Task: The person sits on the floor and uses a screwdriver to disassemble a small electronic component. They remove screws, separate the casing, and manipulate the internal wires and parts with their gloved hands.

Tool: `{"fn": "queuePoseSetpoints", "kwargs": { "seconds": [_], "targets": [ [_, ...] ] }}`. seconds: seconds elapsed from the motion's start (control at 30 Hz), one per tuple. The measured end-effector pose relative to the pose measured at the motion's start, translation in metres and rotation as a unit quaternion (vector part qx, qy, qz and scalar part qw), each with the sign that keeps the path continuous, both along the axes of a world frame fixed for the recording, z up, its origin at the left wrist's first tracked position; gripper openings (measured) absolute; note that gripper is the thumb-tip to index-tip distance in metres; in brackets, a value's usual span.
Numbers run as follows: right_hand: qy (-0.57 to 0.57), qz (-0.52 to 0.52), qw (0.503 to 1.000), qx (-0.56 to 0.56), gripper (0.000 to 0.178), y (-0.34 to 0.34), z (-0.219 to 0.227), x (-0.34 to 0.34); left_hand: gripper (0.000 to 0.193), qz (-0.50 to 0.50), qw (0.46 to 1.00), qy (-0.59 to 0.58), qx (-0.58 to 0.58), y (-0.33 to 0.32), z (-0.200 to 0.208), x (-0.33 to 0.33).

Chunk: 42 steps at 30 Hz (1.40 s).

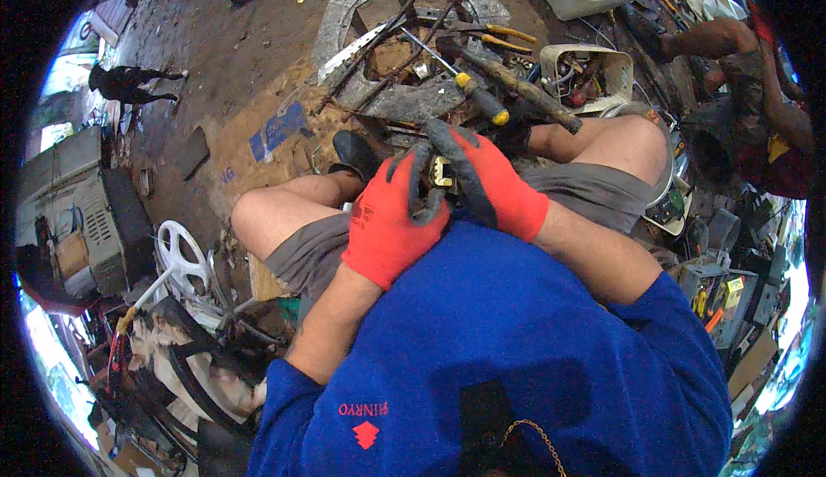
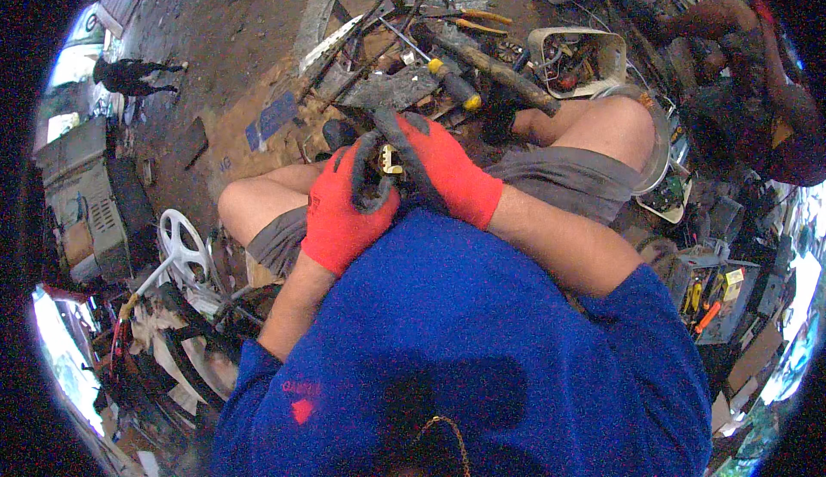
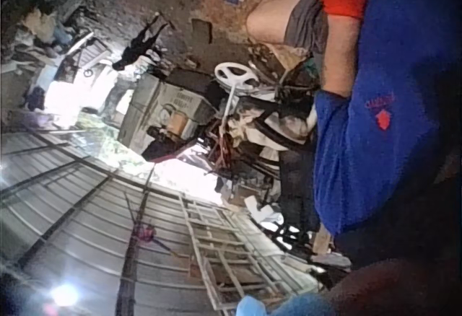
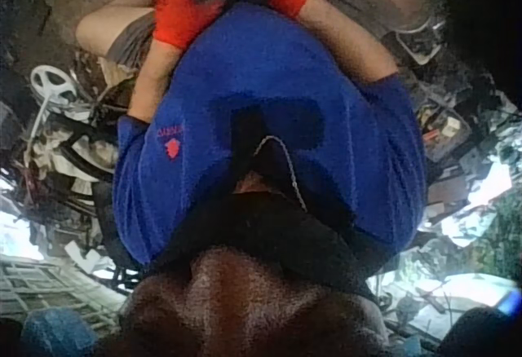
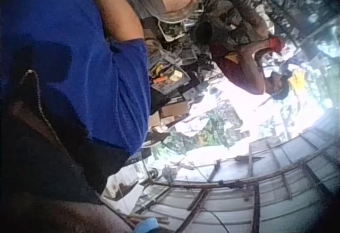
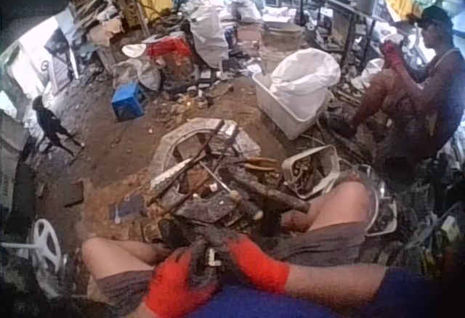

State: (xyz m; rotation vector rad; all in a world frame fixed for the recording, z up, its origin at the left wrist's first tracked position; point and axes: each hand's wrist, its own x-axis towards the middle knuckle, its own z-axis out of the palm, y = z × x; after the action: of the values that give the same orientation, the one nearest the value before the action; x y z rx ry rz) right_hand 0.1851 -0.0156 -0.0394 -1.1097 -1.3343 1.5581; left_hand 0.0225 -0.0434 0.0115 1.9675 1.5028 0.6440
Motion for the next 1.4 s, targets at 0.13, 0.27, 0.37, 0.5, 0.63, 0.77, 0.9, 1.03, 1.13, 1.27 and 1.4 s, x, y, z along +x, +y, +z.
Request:
{"fn": "queuePoseSetpoints", "kwargs": {
  "seconds": [0.13,0.27,0.37,0.5,0.63,0.77,0.9,1.03,1.13,1.27,1.4],
  "targets": [
    [-0.198,0.014,0.953,0.227,0.033,-0.001,-0.009,0.007,0.059,-0.014,1.000,-0.016,-0.002,-0.002,0.001,-0.001],
    [-0.047,0.037,0.996,0.064,0.033,0.001,-0.020,0.005,0.057,-0.011,1.000,-0.009,0.013,-0.009,-0.002,0.000],
    [0.011,0.014,0.996,-0.087,0.032,-0.003,-0.008,0.007,0.050,-0.001,0.999,0.008,0.046,-0.020,-0.003,-0.004],
    [-0.176,0.027,0.964,0.197,0.039,-0.008,-0.030,0.031,0.043,-0.006,0.997,-0.047,0.058,-0.016,-0.016,-0.033],
    [-0.198,0.061,0.939,0.274,0.047,-0.004,-0.027,0.027,0.039,0.067,0.971,-0.221,-0.069,-0.010,-0.017,-0.013],
    [-0.149,0.029,0.969,0.196,0.042,-0.007,-0.033,0.018,0.033,0.052,0.941,-0.285,-0.173,-0.001,-0.001,-0.012],
    [-0.013,0.069,0.997,-0.017,0.034,-0.001,-0.005,0.020,0.037,0.035,0.878,-0.402,-0.257,-0.005,-0.011,-0.019],
    [-0.141,0.056,0.973,0.171,0.030,-0.004,-0.012,0.020,0.048,0.039,0.827,-0.479,-0.293,-0.008,-0.006,-0.018],
    [-0.120,0.024,0.971,0.204,0.031,-0.003,-0.021,0.016,0.056,0.055,0.868,-0.424,-0.252,-0.007,-0.004,-0.010],
    [0.087,-0.005,0.993,-0.084,0.034,-0.004,-0.004,0.004,0.062,0.065,0.916,-0.332,-0.216,-0.002,-0.011,-0.011],
    [0.067,0.010,0.997,-0.035,0.037,-0.010,0.001,0.004,0.059,0.061,0.927,-0.318,-0.188,0.002,-0.008,-0.017]
  ]
}}
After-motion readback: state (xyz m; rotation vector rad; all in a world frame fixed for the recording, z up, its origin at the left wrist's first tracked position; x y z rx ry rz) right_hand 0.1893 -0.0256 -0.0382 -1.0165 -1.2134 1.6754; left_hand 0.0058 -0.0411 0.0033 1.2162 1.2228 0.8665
